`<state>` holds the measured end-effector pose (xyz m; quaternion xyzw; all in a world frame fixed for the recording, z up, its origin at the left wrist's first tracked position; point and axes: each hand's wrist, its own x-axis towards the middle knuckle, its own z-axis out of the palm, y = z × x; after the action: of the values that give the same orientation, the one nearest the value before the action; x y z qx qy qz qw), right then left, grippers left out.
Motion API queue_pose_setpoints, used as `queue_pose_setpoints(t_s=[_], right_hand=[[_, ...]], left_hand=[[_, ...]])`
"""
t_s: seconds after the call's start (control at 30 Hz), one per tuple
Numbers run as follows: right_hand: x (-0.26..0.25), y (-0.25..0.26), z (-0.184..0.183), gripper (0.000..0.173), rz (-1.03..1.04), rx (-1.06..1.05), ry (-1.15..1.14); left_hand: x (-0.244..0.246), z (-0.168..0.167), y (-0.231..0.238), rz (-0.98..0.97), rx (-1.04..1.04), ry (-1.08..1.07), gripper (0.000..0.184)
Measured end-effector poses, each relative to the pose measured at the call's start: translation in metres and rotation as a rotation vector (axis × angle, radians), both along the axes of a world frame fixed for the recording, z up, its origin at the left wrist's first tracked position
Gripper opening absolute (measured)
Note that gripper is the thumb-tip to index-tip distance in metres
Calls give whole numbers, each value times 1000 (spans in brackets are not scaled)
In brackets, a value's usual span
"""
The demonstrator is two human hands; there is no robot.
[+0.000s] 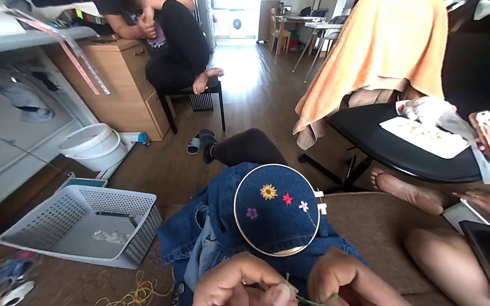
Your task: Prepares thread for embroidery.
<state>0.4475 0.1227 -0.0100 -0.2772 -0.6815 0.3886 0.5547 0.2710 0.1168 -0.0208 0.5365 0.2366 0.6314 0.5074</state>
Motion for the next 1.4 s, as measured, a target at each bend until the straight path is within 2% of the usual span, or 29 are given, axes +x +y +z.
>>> queue_pose_setpoints(t_s=[0.17,0.33,0.73,1.2,1.4], right_hand=[[0,2,0,15,45,-26,53],[1,3,0,15,92,-70,94],[-1,0,1,13,93,-109,70],[-4,-2,1,14,34,-73,16],[-7,-4,1,15,-80,30,-62]], left_hand=[[1,1,2,-75,-44,-110,14],[2,-2,5,-105,19,-77,21],[9,2,-3,134,200,55,33],[15,0,-3,267,295,103,28],[20,-4,-3,408,385,180,25]])
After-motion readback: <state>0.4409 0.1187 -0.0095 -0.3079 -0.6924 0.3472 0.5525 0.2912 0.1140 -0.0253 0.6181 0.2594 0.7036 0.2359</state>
